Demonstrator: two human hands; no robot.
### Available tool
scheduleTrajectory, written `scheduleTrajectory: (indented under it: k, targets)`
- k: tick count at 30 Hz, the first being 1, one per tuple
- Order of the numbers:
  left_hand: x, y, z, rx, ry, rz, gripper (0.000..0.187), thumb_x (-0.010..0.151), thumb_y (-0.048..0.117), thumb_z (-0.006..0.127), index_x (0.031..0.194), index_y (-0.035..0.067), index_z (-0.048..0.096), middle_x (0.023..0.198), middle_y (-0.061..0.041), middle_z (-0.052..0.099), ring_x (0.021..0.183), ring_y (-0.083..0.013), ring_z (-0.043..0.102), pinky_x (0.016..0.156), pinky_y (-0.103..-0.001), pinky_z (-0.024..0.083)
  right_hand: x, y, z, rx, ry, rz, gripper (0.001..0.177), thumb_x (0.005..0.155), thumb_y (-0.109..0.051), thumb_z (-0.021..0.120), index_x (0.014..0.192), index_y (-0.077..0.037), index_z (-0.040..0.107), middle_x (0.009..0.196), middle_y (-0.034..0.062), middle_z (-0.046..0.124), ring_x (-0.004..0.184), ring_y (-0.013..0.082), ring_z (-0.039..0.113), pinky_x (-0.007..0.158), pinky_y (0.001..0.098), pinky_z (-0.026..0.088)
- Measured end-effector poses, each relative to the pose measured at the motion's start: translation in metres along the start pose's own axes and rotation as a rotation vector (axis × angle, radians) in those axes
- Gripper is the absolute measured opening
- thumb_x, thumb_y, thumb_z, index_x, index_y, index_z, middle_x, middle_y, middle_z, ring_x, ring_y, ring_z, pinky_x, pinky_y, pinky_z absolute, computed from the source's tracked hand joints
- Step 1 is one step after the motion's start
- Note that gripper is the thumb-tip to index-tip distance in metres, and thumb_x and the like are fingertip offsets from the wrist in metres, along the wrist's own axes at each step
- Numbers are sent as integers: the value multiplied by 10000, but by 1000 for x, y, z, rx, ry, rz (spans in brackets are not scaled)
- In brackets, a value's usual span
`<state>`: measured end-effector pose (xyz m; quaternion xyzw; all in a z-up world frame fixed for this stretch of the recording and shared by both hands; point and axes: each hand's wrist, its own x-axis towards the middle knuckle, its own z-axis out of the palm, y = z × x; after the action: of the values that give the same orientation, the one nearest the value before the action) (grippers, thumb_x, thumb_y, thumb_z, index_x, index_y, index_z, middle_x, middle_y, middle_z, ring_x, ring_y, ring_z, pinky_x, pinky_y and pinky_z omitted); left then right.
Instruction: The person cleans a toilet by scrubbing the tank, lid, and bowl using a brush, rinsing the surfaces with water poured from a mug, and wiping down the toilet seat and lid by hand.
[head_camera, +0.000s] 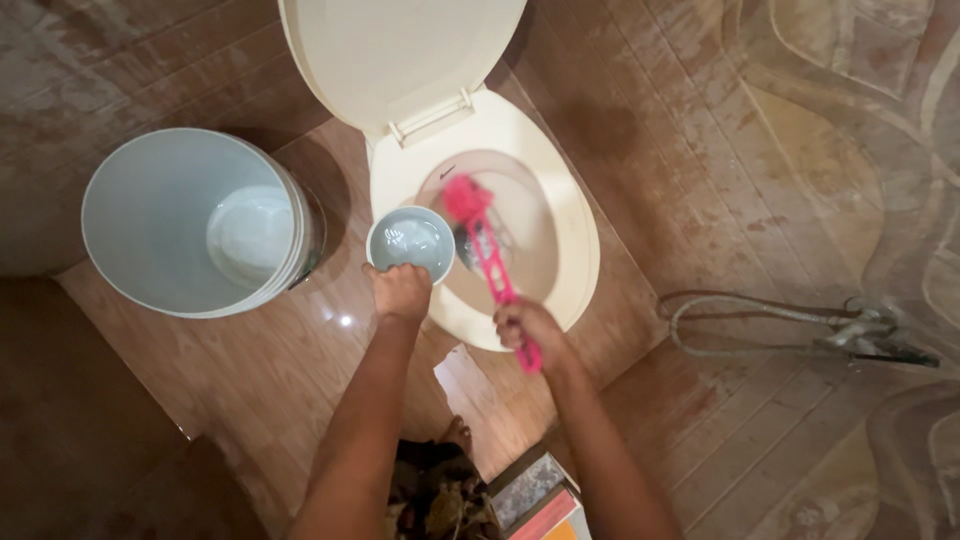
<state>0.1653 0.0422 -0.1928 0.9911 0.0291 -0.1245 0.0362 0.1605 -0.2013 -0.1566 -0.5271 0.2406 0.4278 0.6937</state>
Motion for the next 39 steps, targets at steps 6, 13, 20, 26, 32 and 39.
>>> scheduleTrajectory:
  k: [6,13,20,26,32,39]
  targets:
    - [0,0,6,3,-22,-8,212,902,137,612,856,195,810,850,-95,782,777,-258,775,1018,-733,381,-5,11,46,-28,168,85,119,860,35,557,922,-64,533,653,29,488,453,110,423,389,277,329]
    - [-5,-3,0,23,-14,18,200,893,132,622,848,197,806,824,-74,779,794,-247,771,1021,-722,391,9,10,22,14,114,41,58,869,29,561,912,1,535,655,49,465,455,111,417,387,278,333]
    - [-4,-2,-3,33,19,8,194,874,135,634,806,215,797,801,-82,774,785,-244,765,987,-693,418,-12,20,70,79,95,24,120,846,46,552,940,-28,538,669,46,509,483,120,442,414,283,346]
    - [-2,-1,-3,58,35,14,187,868,136,628,824,201,798,809,-69,779,764,-243,772,987,-714,415,12,-14,10,-67,117,-26,59,839,39,576,896,21,576,666,57,517,463,113,413,376,275,311]
    - [-3,-4,-3,11,-21,12,203,910,129,616,841,189,797,834,-94,779,802,-261,771,1001,-709,416,-5,7,51,-26,118,66,131,847,35,579,956,-19,532,652,49,507,459,143,448,392,302,378]
    - [-3,-5,2,13,-15,23,196,883,132,623,822,189,801,826,-93,780,815,-253,767,1010,-714,406,-56,-22,23,-332,24,204,293,834,76,591,1104,-36,572,676,30,512,483,116,474,413,278,400]
